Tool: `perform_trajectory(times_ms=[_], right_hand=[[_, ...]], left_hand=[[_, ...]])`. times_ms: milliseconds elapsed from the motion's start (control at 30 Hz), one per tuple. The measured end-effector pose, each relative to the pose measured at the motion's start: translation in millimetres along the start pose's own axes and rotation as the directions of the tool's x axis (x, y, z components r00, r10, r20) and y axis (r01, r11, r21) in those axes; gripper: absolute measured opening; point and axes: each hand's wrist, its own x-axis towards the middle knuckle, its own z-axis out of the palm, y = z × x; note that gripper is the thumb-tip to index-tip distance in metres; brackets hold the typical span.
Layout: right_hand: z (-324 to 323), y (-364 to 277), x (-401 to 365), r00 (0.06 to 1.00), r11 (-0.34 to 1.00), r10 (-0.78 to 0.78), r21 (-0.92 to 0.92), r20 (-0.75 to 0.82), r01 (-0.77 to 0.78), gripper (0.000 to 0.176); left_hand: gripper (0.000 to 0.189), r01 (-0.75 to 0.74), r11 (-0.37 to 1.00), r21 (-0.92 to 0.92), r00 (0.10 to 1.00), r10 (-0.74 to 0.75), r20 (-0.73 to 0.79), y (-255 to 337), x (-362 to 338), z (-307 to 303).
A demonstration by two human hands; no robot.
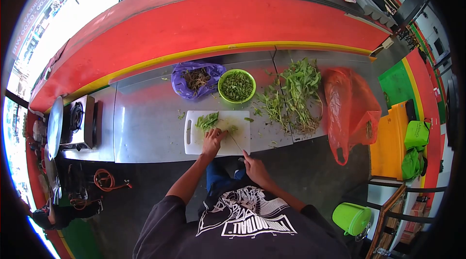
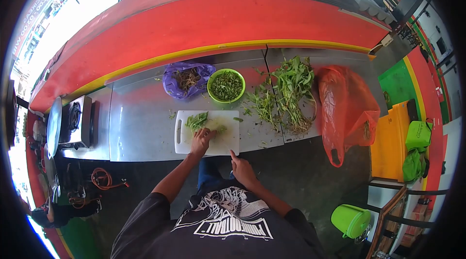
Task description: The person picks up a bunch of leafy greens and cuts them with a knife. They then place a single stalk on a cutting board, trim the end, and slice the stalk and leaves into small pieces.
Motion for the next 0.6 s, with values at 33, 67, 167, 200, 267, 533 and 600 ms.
perform_trajectory(times_ms=[33, 67, 167, 200, 267, 533, 600], right_hand=[[4, 6, 8, 1.000, 1.000, -0.002, -0.017, 0.009, 0.002, 0.047], [7, 11, 12, 1.000, 0.999, -0.004, -0.036, 0.019, 0.005, 0.048], [11, 7, 20, 0.998, 0.999, -0.038, 0.002, -0.045, 0.038, 0.047], [10, 6, 20, 0.998, 0.999, -0.040, 0.006, -0.044, 0.041, 0.047], [7, 4, 15, 0.998, 0.997, -0.041, 0.065, -0.036, 0.044, 0.047], [17, 15, 17, 0.998, 0.998, -0.062, 0.012, -0.017, 0.062, 0.050], [21, 18, 23, 0.998, 0.998, -0.058, -0.034, -0.011, 0.057, 0.051]], left_hand=[[0.042, 0.010, 1.000, -0.009, 1.000, -0.010, -0.008, 1, 0, 0], [0.042, 0.020, 1.000, -0.017, 1.000, -0.020, -0.017, 2, 0, 0], [0.041, 0.032, 0.997, -0.072, 0.999, -0.034, -0.023, 5, 1, -4], [0.041, 0.033, 0.997, -0.067, 0.999, -0.035, -0.023, 5, 1, -3], [0.038, 0.050, 0.992, -0.120, 0.993, -0.062, -0.101, 6, 0, 1], [0.034, 0.050, 0.984, -0.174, 0.993, -0.067, -0.099, 5, 1, 2], [0.035, 0.049, 0.980, -0.190, 0.994, -0.066, -0.084, 7, -1, 2]])
